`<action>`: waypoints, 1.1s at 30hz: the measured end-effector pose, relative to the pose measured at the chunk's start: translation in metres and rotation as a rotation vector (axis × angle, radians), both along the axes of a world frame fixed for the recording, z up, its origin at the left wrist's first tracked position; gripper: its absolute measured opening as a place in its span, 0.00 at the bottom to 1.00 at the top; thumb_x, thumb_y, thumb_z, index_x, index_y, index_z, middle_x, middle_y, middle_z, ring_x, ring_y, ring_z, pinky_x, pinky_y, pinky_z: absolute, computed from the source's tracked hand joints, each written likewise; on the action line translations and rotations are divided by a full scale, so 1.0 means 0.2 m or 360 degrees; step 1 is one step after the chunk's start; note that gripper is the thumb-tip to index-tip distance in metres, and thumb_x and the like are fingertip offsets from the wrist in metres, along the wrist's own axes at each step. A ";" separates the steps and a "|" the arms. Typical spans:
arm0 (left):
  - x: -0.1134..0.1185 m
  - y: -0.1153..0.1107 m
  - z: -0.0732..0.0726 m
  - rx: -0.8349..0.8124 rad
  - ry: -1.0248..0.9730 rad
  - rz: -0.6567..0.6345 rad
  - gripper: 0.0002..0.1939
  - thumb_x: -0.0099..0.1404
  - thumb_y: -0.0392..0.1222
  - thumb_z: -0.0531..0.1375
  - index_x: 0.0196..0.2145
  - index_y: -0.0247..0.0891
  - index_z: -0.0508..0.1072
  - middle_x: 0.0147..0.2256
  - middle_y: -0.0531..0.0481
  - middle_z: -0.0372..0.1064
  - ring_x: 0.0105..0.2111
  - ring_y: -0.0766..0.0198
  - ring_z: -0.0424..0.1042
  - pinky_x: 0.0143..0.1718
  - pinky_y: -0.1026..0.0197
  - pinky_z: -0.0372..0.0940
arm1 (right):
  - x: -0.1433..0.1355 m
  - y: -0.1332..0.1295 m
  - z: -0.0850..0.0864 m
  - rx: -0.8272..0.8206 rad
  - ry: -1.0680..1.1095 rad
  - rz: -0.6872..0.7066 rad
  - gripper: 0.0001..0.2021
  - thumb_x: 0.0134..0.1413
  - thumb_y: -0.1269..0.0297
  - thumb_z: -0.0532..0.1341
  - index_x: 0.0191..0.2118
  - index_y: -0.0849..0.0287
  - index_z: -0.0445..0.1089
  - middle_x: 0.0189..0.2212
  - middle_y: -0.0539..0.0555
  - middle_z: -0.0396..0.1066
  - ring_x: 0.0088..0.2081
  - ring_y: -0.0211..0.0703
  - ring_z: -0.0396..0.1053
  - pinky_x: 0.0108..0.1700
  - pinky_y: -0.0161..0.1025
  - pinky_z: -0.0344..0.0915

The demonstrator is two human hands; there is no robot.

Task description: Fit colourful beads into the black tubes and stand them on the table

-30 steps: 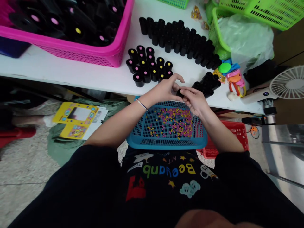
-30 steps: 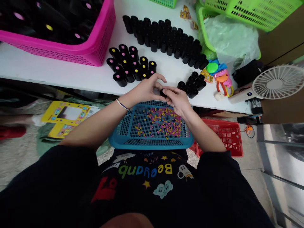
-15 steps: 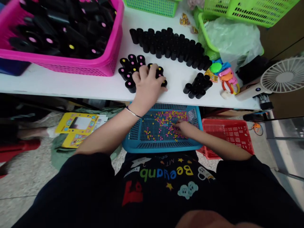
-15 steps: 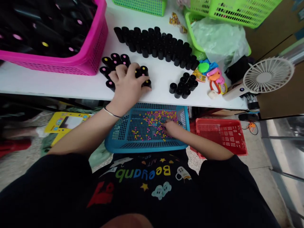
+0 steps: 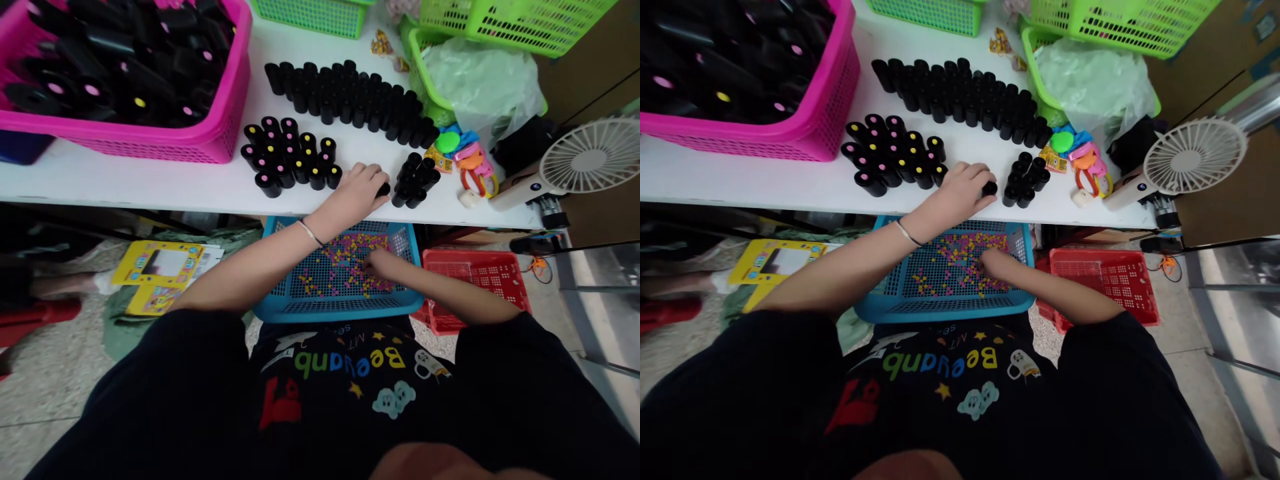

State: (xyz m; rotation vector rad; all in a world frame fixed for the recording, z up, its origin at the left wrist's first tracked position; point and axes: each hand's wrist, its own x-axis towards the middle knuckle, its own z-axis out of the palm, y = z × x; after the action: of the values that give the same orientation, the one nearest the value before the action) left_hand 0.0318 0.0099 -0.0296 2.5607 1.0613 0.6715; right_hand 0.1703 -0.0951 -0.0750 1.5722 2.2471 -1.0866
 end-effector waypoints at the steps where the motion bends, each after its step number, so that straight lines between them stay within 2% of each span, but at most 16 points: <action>1: -0.05 0.00 0.00 -0.0030 -0.0014 -0.0031 0.15 0.75 0.41 0.63 0.56 0.35 0.75 0.56 0.35 0.74 0.59 0.44 0.71 0.63 0.43 0.66 | 0.01 0.00 0.01 -0.0001 0.0037 -0.0027 0.15 0.54 0.84 0.69 0.23 0.60 0.75 0.27 0.56 0.80 0.32 0.45 0.77 0.37 0.36 0.66; 3: -0.14 0.00 -0.02 -0.0116 -0.0054 -0.0088 0.16 0.74 0.41 0.63 0.57 0.35 0.74 0.48 0.39 0.77 0.52 0.50 0.76 0.59 0.49 0.70 | 0.05 0.00 0.04 0.0007 0.0088 -0.0070 0.13 0.58 0.83 0.68 0.27 0.60 0.78 0.32 0.56 0.83 0.37 0.45 0.80 0.43 0.36 0.69; 6: -0.27 0.01 -0.06 -0.0239 -0.0180 -0.0138 0.18 0.70 0.41 0.65 0.57 0.38 0.74 0.42 0.46 0.78 0.41 0.58 0.79 0.47 0.58 0.73 | 0.10 0.01 0.12 -0.0002 0.0373 -0.0327 0.10 0.63 0.78 0.66 0.34 0.58 0.81 0.31 0.53 0.83 0.35 0.42 0.81 0.43 0.37 0.72; 8: -0.33 0.03 -0.10 -0.0268 -0.0268 -0.0164 0.22 0.68 0.41 0.66 0.58 0.39 0.73 0.42 0.48 0.79 0.39 0.61 0.79 0.44 0.61 0.73 | 0.11 0.03 0.18 0.0045 0.0720 -0.0582 0.06 0.66 0.70 0.66 0.39 0.57 0.82 0.30 0.51 0.82 0.32 0.41 0.80 0.41 0.39 0.75; 10: -0.36 0.03 -0.12 -0.0277 -0.0326 -0.0175 0.27 0.66 0.41 0.66 0.61 0.39 0.70 0.43 0.48 0.79 0.41 0.61 0.80 0.44 0.62 0.72 | 0.11 0.08 0.24 0.0260 0.0990 -0.0735 0.08 0.68 0.61 0.67 0.44 0.57 0.82 0.33 0.52 0.82 0.33 0.41 0.80 0.43 0.41 0.78; 12: -0.36 0.03 -0.13 -0.0297 -0.0360 -0.0174 0.32 0.67 0.41 0.66 0.65 0.38 0.65 0.43 0.48 0.80 0.42 0.61 0.80 0.44 0.62 0.72 | 0.08 0.15 0.30 0.0611 0.1051 -0.0742 0.12 0.68 0.56 0.66 0.47 0.58 0.82 0.37 0.55 0.82 0.37 0.43 0.80 0.45 0.43 0.78; 14: -0.36 0.03 -0.13 -0.0323 -0.0387 -0.0162 0.34 0.67 0.42 0.66 0.68 0.37 0.61 0.43 0.48 0.81 0.40 0.62 0.81 0.43 0.63 0.72 | 0.05 0.23 0.35 0.0921 0.0961 -0.0653 0.11 0.69 0.57 0.65 0.46 0.57 0.82 0.42 0.56 0.82 0.42 0.45 0.79 0.47 0.44 0.78; 16: -0.35 0.02 -0.13 -0.0350 -0.0401 -0.0160 0.35 0.67 0.42 0.66 0.68 0.37 0.60 0.43 0.47 0.81 0.40 0.62 0.81 0.42 0.63 0.72 | 0.02 0.30 0.37 0.1067 0.0834 -0.0500 0.09 0.70 0.60 0.65 0.43 0.56 0.82 0.45 0.56 0.81 0.46 0.47 0.78 0.49 0.45 0.78; 20: -0.35 0.03 -0.12 -0.0382 -0.0414 -0.0170 0.34 0.66 0.41 0.67 0.66 0.37 0.61 0.44 0.47 0.82 0.41 0.61 0.81 0.45 0.62 0.72 | 0.02 0.37 0.37 0.1092 0.0697 -0.0237 0.08 0.69 0.66 0.64 0.41 0.56 0.82 0.45 0.56 0.81 0.48 0.50 0.78 0.55 0.50 0.76; 25: -0.34 0.03 -0.10 -0.0426 -0.0457 -0.0147 0.34 0.65 0.39 0.68 0.66 0.37 0.63 0.43 0.48 0.83 0.42 0.62 0.81 0.47 0.62 0.72 | 0.04 0.34 0.33 0.1188 0.0571 -0.0112 0.13 0.71 0.69 0.58 0.44 0.56 0.83 0.47 0.57 0.81 0.51 0.52 0.78 0.59 0.53 0.75; 33: -0.34 0.02 -0.09 -0.0466 -0.0450 -0.0131 0.33 0.64 0.40 0.68 0.64 0.38 0.66 0.42 0.48 0.83 0.40 0.63 0.81 0.45 0.64 0.72 | 0.03 0.23 0.17 0.1413 0.0484 -0.0074 0.23 0.70 0.74 0.51 0.60 0.55 0.77 0.57 0.62 0.76 0.63 0.58 0.72 0.68 0.64 0.69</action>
State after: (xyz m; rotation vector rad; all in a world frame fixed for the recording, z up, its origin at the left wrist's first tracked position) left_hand -0.0354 0.0147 -0.0475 2.1714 0.8821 0.7667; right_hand 0.1755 -0.0494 -0.0404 1.8136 3.1746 -0.3138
